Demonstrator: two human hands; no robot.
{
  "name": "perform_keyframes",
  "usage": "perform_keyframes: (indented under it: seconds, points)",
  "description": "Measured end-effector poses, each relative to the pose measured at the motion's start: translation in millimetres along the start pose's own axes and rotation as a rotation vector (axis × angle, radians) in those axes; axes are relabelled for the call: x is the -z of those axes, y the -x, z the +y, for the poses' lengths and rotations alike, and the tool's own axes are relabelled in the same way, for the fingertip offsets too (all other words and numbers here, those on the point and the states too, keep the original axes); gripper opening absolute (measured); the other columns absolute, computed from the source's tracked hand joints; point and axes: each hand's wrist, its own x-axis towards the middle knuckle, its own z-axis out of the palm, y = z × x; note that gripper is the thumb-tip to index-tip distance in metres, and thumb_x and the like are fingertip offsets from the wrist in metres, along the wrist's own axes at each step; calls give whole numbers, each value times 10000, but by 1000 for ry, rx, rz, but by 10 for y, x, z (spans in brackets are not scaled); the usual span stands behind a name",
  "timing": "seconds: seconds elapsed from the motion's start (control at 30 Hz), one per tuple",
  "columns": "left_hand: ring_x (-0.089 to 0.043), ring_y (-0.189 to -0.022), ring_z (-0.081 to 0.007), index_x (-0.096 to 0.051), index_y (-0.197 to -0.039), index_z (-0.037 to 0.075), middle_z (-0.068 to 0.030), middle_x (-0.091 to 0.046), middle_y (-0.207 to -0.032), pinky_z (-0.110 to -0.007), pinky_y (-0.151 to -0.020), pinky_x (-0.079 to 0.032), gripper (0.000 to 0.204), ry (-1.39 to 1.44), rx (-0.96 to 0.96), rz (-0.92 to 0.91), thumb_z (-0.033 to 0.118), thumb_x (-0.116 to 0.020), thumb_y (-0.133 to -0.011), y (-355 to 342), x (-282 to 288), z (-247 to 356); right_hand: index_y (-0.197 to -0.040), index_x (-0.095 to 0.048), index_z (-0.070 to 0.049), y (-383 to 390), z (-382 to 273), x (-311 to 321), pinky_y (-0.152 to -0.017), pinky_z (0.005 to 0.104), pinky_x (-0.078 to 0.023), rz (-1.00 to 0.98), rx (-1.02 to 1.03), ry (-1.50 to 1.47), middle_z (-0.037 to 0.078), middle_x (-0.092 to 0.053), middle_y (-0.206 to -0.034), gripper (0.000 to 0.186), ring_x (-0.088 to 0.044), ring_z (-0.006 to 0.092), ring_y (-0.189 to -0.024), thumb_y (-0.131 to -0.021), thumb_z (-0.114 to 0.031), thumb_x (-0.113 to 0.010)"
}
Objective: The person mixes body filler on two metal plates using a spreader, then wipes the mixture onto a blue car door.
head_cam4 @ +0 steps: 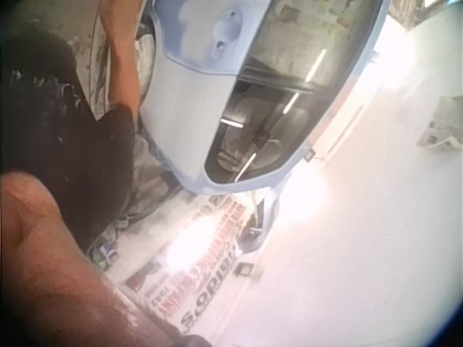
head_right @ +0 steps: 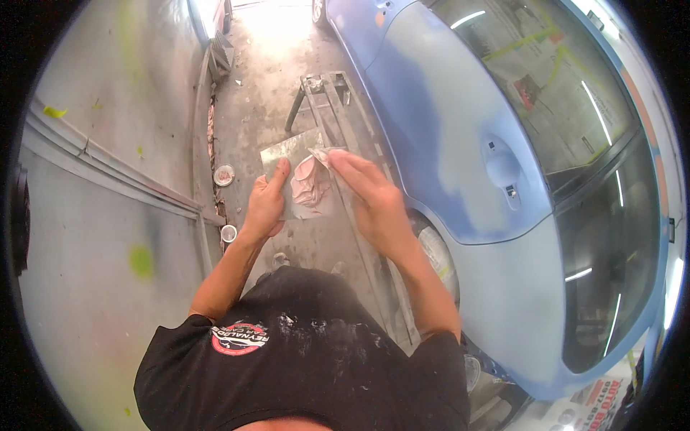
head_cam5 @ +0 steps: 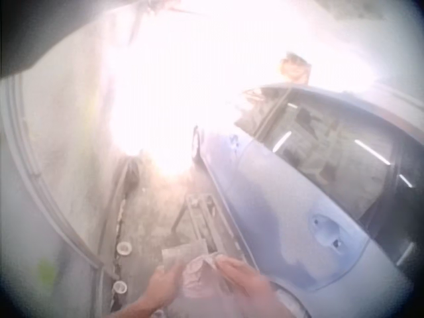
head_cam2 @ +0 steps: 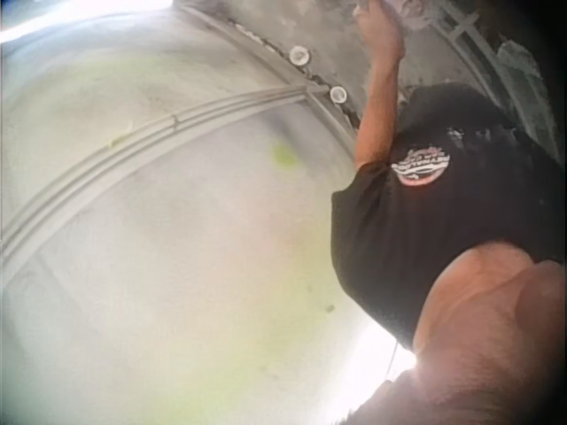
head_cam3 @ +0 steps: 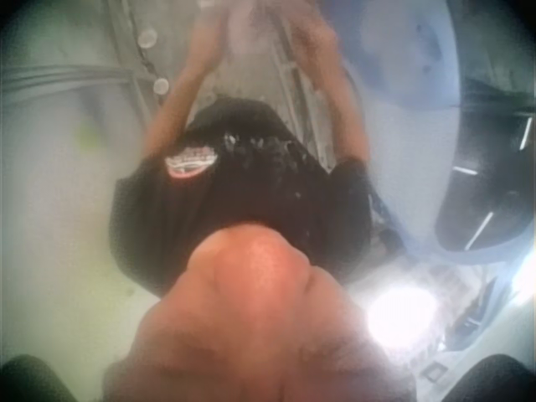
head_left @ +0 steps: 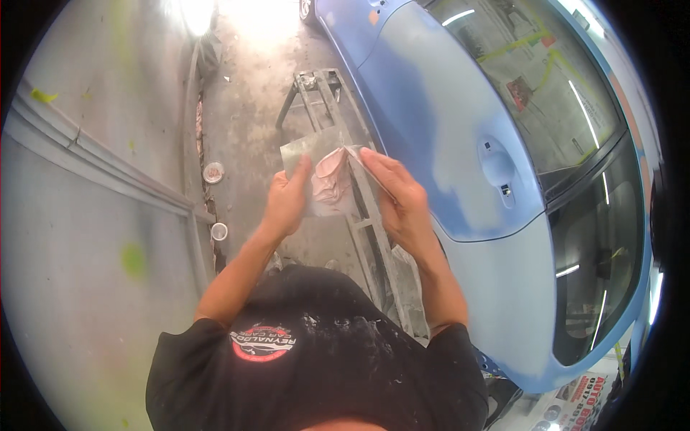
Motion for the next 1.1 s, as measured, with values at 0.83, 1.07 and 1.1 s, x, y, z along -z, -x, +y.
perform_keyframes:
  seconds: [0.83,1.07,1.1]
  points:
    - [-583,-760,-94,-665,-1016,-73,-61,-642,-820,-295,-641,-489,474,-829,39,397,361,-475,-1049,-78,-163,406,-1216,-644,-197,455,272,-297,-958,525,-440,-282,287,630,43,-605,-1241,413,-569,269,-1158,-812,-115,-615]
    - [-640,-1113,-261,-516,-1320,-10,-157,-627,-1243,-423,-973,-524,462,443,88,112,356,-432,-1050,-118,-102,182,-1178,-673,-103,209,-111,-188,-1069,522,-398,224,196,-107,117,-648,-1226,367,-555,358,-1243,-822,-13,-667]
    - [-623,-1144,-259,-508,-1333,-3,-155,-614,-1265,-421,-990,-512,468,608,213,-14,362,-408,-1057,-84,-149,144,-1185,-664,-78,176,-133,-226,-1085,519,-385,200,254,-144,140,-623,-1262,373,-535,370,-1266,-820,0,-673]
